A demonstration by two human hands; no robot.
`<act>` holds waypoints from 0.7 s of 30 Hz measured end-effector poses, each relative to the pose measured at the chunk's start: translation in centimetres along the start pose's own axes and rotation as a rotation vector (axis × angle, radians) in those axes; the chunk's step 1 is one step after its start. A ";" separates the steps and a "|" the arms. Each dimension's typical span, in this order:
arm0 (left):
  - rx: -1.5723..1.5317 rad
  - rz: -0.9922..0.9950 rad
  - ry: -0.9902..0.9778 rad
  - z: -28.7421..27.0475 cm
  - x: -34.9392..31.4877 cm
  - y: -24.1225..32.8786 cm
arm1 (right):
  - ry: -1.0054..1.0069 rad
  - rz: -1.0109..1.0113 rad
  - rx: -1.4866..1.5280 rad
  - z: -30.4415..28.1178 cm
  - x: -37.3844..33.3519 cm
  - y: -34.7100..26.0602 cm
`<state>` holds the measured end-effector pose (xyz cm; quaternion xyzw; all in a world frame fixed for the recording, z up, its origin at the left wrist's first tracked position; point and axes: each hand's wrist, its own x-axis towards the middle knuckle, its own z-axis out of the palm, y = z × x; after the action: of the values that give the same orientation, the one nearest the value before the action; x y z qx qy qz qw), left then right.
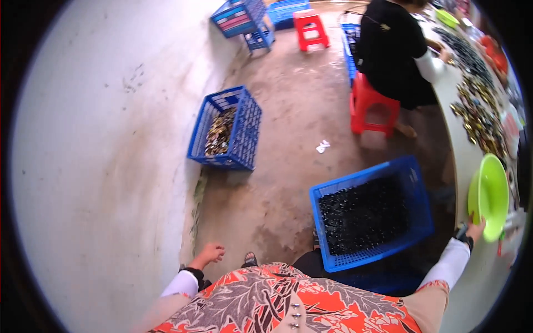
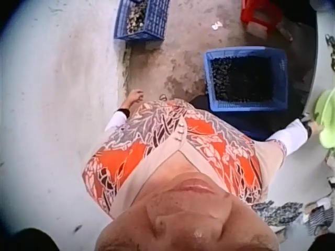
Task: Assembling toy car bodies onto chassis and sorting them into bins.
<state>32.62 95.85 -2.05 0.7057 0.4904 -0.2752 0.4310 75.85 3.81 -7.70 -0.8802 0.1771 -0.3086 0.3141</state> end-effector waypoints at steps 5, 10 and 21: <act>0.102 0.109 -0.073 0.5 -1.0 -2.7 | -0.049 0.094 0.438 1.4 -3.6 -0.7; 0.020 0.017 -0.089 5.4 -0.8 -8.2 | 0.063 0.798 1.132 7.9 -15.5 -14.2; 0.068 0.521 0.031 4.6 26.7 -20.3 | -0.845 1.031 1.048 20.4 -43.7 -39.2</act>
<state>23.73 106.97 -32.73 0.8263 0.2891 -0.1604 0.4560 61.18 63.96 -13.07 -0.4714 0.2582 0.1858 0.8226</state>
